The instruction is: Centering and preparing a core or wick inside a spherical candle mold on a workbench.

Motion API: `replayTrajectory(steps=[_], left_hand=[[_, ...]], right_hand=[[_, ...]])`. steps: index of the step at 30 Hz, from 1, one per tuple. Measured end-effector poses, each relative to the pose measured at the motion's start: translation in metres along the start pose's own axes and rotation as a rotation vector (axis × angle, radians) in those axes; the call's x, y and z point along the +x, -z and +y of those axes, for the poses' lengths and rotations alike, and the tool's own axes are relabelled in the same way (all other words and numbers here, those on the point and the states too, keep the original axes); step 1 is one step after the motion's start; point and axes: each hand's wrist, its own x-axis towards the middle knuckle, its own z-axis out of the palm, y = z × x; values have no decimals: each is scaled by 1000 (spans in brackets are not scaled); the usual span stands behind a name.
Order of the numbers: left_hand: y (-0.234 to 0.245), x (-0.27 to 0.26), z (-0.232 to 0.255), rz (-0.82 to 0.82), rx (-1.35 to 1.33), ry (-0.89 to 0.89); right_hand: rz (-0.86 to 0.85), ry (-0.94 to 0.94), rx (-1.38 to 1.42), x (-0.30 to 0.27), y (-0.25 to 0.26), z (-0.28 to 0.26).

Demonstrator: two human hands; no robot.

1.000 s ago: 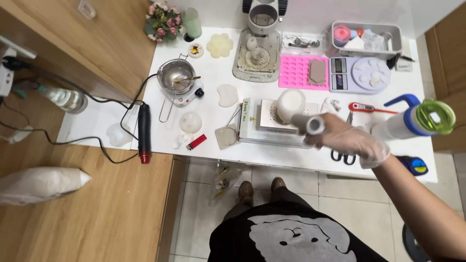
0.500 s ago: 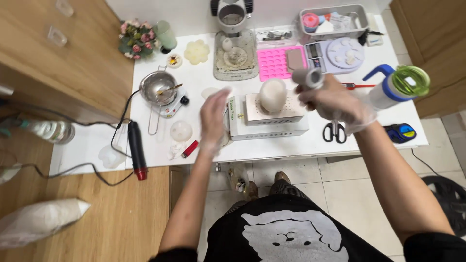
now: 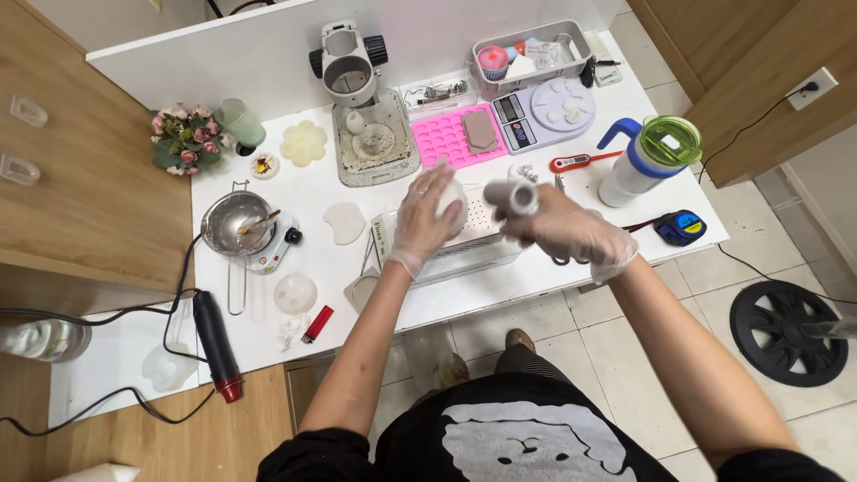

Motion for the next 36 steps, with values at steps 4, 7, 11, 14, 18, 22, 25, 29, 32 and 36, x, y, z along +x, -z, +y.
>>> replayTrajectory(steps=[4, 7, 11, 14, 18, 22, 25, 29, 32, 36], left_hand=[[-7, -4, -5, 39, -102, 48], [-3, -5, 3, 62, -115, 115], [-9, -18, 9, 188, -262, 173], [-16, -24, 11, 205, -305, 273], [-17, -28, 21, 254, -280, 329], [-16, -27, 21, 275, -240, 346], [-24, -28, 12, 320, -352, 386], [-24, -33, -1, 412, -504, 623], [-20, -34, -25, 369, -837, 711], [-32, -33, -59, 406, -933, 780]], right_hand=[[12, 41, 21, 8, 8, 4], [-55, 76, 26, 17, 19, 2], [-3, -11, -40, 14, 31, -22], [-358, 139, -155, 20, 30, -14], [-175, 154, 43, 49, 42, -9], [-378, 179, -115, 53, 44, -18], [-385, 188, -80, 62, 53, -25], [-426, 125, -198, 66, 53, -40], [-397, 141, -249, 64, 53, -49], [-348, 210, -35, 85, 57, -44]])
